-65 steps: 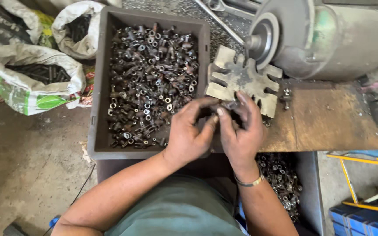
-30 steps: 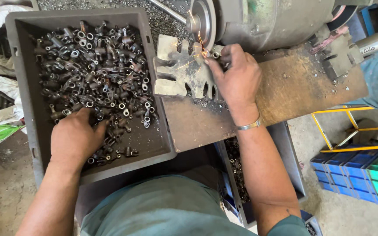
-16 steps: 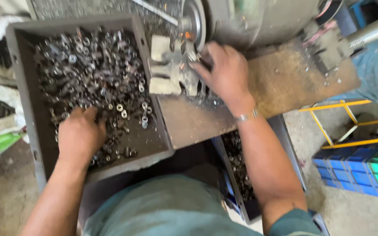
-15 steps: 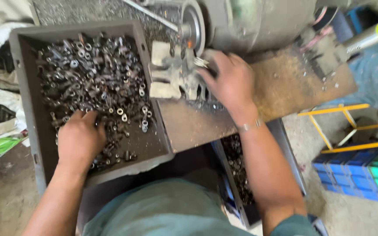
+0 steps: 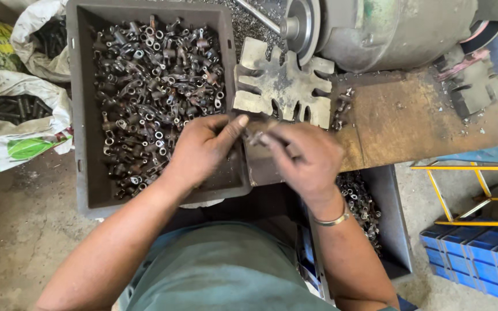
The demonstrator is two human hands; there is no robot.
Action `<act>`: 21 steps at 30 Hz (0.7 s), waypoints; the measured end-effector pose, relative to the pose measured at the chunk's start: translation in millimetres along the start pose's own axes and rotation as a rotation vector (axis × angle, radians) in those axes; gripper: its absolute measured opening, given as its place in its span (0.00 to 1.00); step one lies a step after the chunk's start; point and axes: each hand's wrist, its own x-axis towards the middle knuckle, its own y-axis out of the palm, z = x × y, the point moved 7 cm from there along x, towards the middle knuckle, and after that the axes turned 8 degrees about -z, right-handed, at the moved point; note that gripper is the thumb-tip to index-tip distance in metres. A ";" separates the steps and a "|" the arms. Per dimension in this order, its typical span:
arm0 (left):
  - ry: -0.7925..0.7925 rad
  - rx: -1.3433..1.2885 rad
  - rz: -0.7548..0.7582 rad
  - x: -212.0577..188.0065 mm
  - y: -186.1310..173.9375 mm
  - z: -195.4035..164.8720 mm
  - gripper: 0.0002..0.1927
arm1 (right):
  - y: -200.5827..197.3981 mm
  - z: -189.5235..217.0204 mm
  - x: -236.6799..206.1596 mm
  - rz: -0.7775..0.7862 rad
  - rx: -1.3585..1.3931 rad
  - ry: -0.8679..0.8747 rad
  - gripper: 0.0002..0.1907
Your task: The person picks small metal fittings one at a time from a tray, holds each against a running bench grinder to grind its edge, producing sparks, then places the ground part on the workbench or into a side tray. At the end they sweep the finished parts together with their hand.
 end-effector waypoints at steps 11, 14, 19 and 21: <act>0.363 0.200 -0.229 21.0 -2.2 22.9 0.11 | 4.9 -35.1 -1.6 -0.060 -0.253 -0.013 0.12; 0.520 0.214 -0.264 2.0 8.2 -6.3 0.13 | 3.3 -39.6 -4.3 -0.075 -0.214 0.037 0.12; 0.676 0.291 -0.276 -15.6 25.1 -49.3 0.13 | -1.3 -31.6 -2.6 -0.071 -0.143 0.022 0.11; 0.595 0.212 -0.219 -7.5 19.6 -48.9 0.12 | -2.4 -19.9 -3.5 -0.047 -0.093 -0.044 0.12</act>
